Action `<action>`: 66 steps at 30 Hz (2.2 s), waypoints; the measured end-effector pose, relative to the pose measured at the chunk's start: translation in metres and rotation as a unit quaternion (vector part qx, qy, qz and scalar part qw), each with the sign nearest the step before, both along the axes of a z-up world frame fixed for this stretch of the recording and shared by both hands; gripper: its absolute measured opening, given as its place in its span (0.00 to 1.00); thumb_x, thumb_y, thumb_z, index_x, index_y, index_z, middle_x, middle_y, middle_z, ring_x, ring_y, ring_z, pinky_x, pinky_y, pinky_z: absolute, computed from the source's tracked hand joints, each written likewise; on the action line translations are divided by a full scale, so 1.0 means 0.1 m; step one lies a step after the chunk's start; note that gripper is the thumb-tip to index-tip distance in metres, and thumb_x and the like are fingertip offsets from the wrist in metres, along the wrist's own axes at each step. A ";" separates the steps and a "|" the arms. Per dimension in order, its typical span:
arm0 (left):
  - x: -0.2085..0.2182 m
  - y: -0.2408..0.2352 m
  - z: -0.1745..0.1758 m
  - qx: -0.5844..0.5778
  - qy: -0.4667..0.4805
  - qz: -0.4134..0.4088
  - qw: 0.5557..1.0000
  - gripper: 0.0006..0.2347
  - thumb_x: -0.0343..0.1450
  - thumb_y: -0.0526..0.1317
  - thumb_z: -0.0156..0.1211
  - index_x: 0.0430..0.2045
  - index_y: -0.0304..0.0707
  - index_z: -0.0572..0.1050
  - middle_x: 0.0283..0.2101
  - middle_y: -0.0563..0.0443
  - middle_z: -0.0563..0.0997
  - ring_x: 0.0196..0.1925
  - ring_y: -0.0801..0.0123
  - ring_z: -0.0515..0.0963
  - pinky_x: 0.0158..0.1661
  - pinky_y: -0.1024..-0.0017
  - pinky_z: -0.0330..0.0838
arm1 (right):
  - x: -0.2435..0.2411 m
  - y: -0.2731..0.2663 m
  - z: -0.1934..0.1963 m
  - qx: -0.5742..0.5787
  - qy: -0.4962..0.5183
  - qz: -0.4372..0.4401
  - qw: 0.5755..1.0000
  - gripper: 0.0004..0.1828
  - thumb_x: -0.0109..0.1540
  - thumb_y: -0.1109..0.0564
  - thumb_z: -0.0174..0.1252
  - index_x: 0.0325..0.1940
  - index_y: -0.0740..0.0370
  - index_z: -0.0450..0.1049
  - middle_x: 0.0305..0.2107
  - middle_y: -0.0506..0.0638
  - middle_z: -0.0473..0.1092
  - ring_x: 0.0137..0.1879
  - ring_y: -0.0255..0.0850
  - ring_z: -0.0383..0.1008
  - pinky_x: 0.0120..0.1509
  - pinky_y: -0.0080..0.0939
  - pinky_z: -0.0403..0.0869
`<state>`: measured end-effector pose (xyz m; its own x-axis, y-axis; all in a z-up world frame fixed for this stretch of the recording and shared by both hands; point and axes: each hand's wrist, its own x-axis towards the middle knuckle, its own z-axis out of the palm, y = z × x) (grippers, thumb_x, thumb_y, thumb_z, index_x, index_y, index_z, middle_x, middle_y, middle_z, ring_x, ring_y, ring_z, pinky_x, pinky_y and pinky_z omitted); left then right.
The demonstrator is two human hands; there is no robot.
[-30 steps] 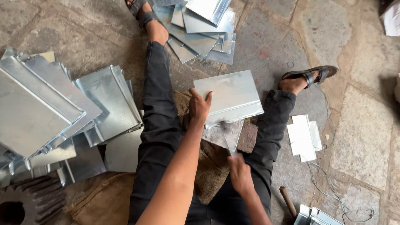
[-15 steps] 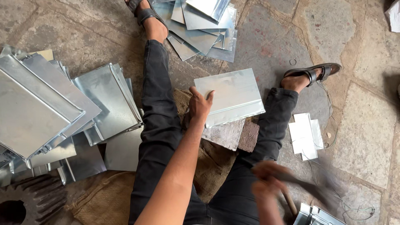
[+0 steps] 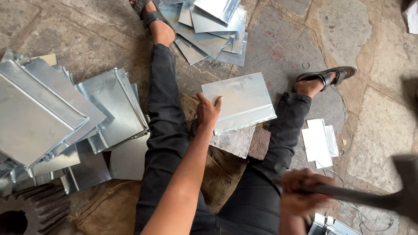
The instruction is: The person sits on the floor and uses a hammer to strike a metal sheet, flattening it against a brick surface before moving it aside to work on another sheet.
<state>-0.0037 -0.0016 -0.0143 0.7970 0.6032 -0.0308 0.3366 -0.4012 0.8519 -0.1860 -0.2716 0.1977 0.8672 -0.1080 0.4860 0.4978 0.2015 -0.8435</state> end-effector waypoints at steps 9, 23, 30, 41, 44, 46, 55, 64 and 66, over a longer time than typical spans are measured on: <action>0.04 0.06 0.03 0.019 -0.027 0.021 0.999 0.31 0.69 0.52 0.69 0.49 0.27 0.56 0.31 0.28 0.80 0.30 0.42 0.84 0.26 0.58 0.79 | 0.09 0.16 -0.35 -0.359 0.426 0.050 0.829 0.26 0.72 0.39 0.39 0.34 0.60 0.68 0.17 0.46 0.61 0.17 0.33 0.57 0.17 0.39 0.59; -0.20 0.00 0.00 -0.004 -0.009 0.032 0.999 0.31 0.69 0.53 0.68 0.49 0.22 0.60 0.40 0.28 0.75 0.40 0.47 0.80 0.36 0.59 0.79 | 0.23 0.12 -0.54 -0.473 0.389 0.023 0.790 0.27 0.71 0.38 0.43 0.33 0.60 0.72 0.18 0.44 0.66 0.21 0.30 0.62 0.22 0.34 0.63; -0.36 0.01 -0.07 0.029 -0.037 0.051 0.998 0.31 0.69 0.54 0.69 0.49 0.22 0.62 0.41 0.28 0.75 0.42 0.38 0.79 0.42 0.50 0.74 | 0.07 0.03 0.10 -0.117 0.248 -0.002 0.962 0.26 0.71 0.35 0.41 0.32 0.58 0.64 0.14 0.45 0.58 0.15 0.30 0.52 0.14 0.34 0.52; -0.30 0.00 0.01 0.150 -0.095 0.088 0.980 0.39 0.69 0.57 0.67 0.55 0.13 0.57 0.49 0.19 0.73 0.44 0.36 0.80 0.39 0.54 0.78 | -0.05 0.38 -0.18 -0.199 0.507 0.011 0.839 0.24 0.70 0.42 0.44 0.50 0.65 0.73 0.18 0.47 0.58 0.16 0.31 0.52 0.17 0.35 0.53; -0.36 0.09 0.09 -0.022 0.067 0.024 0.997 0.32 0.68 0.57 0.65 0.51 0.26 0.61 0.44 0.31 0.74 0.42 0.40 0.81 0.38 0.51 0.77 | -0.04 0.30 0.24 -0.215 0.443 -0.042 0.869 0.26 0.69 0.41 0.41 0.56 0.64 0.70 0.17 0.48 0.63 0.13 0.32 0.54 0.13 0.35 0.54; -0.36 0.07 0.15 0.029 0.016 0.038 0.999 0.32 0.67 0.57 0.68 0.49 0.27 0.62 0.42 0.32 0.74 0.41 0.39 0.80 0.38 0.50 0.76 | -0.08 0.11 0.48 -0.187 0.315 -0.012 0.930 0.27 0.70 0.41 0.43 0.59 0.67 0.68 0.18 0.48 0.63 0.14 0.30 0.55 0.15 0.33 0.54; -0.43 0.10 0.23 -0.014 0.076 0.009 0.997 0.33 0.69 0.60 0.66 0.49 0.26 0.60 0.40 0.36 0.73 0.35 0.52 0.82 0.30 0.61 0.80 | -0.23 0.38 -0.41 -0.449 0.213 0.000 0.868 0.25 0.72 0.43 0.47 0.62 0.63 0.74 0.18 0.45 0.65 0.21 0.29 0.60 0.25 0.32 0.60; -0.42 0.09 0.17 0.019 0.036 0.017 0.999 0.33 0.67 0.58 0.69 0.48 0.26 0.61 0.40 0.35 0.73 0.35 0.49 0.81 0.29 0.58 0.78 | -0.42 0.38 -0.34 -0.313 0.337 -0.013 0.888 0.22 0.71 0.49 0.46 0.63 0.63 0.73 0.19 0.46 0.65 0.20 0.29 0.60 0.22 0.32 0.61; -0.38 0.11 0.16 0.015 0.038 0.021 0.999 0.33 0.67 0.58 0.68 0.49 0.26 0.61 0.41 0.34 0.73 0.36 0.48 0.82 0.30 0.58 0.79 | -0.33 0.49 -0.43 -0.340 0.251 -0.030 0.906 0.21 0.72 0.50 0.46 0.62 0.66 0.72 0.21 0.44 0.67 0.22 0.27 0.63 0.24 0.30 0.63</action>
<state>-0.0415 0.0096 0.0020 0.7676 0.6369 -0.0711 0.4162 -0.4111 0.8110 -0.2192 -0.2223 0.1551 0.9999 0.0149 0.0040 0.0105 -0.4642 -0.8857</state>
